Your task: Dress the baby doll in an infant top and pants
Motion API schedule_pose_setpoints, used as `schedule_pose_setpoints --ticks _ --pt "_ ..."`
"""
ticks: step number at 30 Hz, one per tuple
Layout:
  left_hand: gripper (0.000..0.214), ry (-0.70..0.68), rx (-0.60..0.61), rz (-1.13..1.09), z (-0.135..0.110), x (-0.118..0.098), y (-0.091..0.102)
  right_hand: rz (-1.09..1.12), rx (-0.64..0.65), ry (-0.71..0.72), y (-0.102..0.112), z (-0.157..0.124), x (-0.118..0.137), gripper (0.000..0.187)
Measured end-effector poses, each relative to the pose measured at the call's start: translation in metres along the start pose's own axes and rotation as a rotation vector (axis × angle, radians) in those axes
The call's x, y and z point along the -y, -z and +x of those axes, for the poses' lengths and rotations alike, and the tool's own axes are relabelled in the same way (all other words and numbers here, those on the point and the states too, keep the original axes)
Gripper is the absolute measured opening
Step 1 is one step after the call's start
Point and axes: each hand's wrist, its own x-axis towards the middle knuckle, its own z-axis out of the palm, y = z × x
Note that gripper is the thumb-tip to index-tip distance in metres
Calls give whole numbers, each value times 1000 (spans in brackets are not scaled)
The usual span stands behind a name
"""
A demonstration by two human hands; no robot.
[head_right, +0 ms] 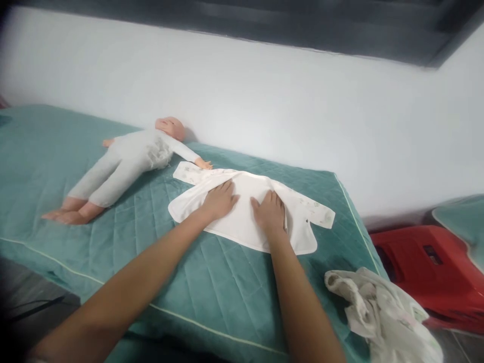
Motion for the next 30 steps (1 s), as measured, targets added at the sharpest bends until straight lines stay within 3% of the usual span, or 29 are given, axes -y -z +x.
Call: schedule_pose_setpoints --ticks 4,8,11,15,22,26,30 --pt "54 189 -48 -39 26 6 5 -29 -13 -15 4 0 0 74" --pt "47 200 -237 -73 28 9 7 24 -46 -27 4 0 2 71" --pt "45 187 -286 -107 28 12 7 128 -108 -122 6 8 0 74" --pt "46 201 -246 -109 32 13 5 243 -198 -218 6 17 -4 75" --pt "50 168 -168 -55 38 12 2 333 -220 -246 2 20 -11 82" --pt "45 151 -140 -37 35 11 4 276 -195 -222 5 15 -7 80" --pt "49 168 -124 11 21 -1 -2 108 -166 -105 0 0 4 66"
